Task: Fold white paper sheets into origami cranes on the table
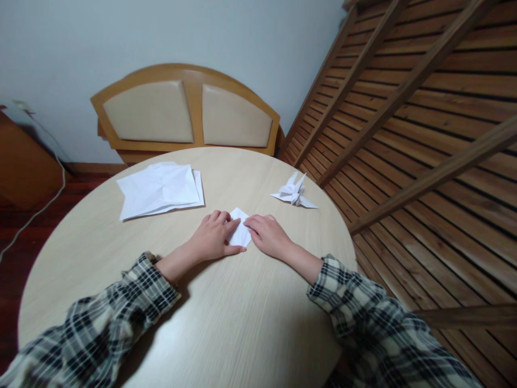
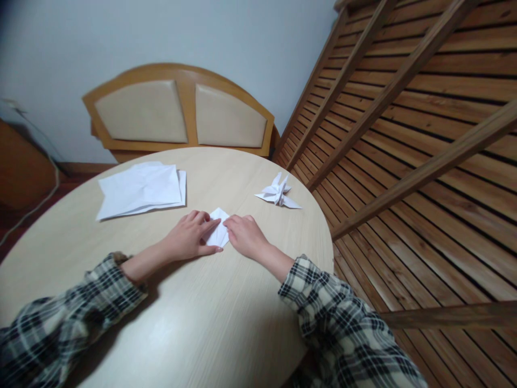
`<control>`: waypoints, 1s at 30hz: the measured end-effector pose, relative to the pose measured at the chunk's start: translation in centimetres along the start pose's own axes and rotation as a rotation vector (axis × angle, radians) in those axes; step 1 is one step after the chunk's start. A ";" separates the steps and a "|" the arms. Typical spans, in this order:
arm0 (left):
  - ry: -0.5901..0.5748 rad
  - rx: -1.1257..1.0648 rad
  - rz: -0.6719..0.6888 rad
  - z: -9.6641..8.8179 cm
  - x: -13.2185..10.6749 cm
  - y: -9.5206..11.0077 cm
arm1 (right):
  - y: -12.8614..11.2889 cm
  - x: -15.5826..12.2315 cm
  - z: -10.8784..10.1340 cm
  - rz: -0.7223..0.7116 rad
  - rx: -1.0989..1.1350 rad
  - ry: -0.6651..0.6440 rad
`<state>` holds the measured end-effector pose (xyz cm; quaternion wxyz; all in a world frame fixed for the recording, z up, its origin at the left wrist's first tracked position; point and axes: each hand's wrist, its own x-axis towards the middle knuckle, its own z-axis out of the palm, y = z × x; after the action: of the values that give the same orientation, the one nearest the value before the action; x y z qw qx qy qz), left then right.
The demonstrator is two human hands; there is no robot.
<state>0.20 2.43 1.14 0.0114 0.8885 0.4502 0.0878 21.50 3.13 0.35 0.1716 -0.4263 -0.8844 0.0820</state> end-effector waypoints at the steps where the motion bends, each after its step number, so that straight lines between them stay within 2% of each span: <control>1: 0.022 -0.022 0.005 0.2 -0.1 -0.1 | -0.1 0.4 -0.1 0.011 -0.018 -0.014; 7: 0.143 -0.108 0.020 1.3 -0.6 -0.6 | 0.2 1.9 0.8 0.000 -0.032 0.041; 12: 0.163 -0.101 0.018 1.6 -0.7 -0.6 | 1.0 1.7 1.8 -0.022 0.062 0.142; 19: 0.178 -0.116 -0.003 1.9 -0.4 -0.9 | 1.4 1.5 1.5 0.049 0.182 0.253; 30: 0.211 -0.197 -0.050 2.3 0.3 -1.3 | 2.7 0.9 1.9 0.076 0.235 0.187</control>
<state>-0.30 3.57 -1.22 0.0532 0.8573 0.4604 0.2240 22.19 5.50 -2.02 0.2986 -0.4422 -0.8322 0.1511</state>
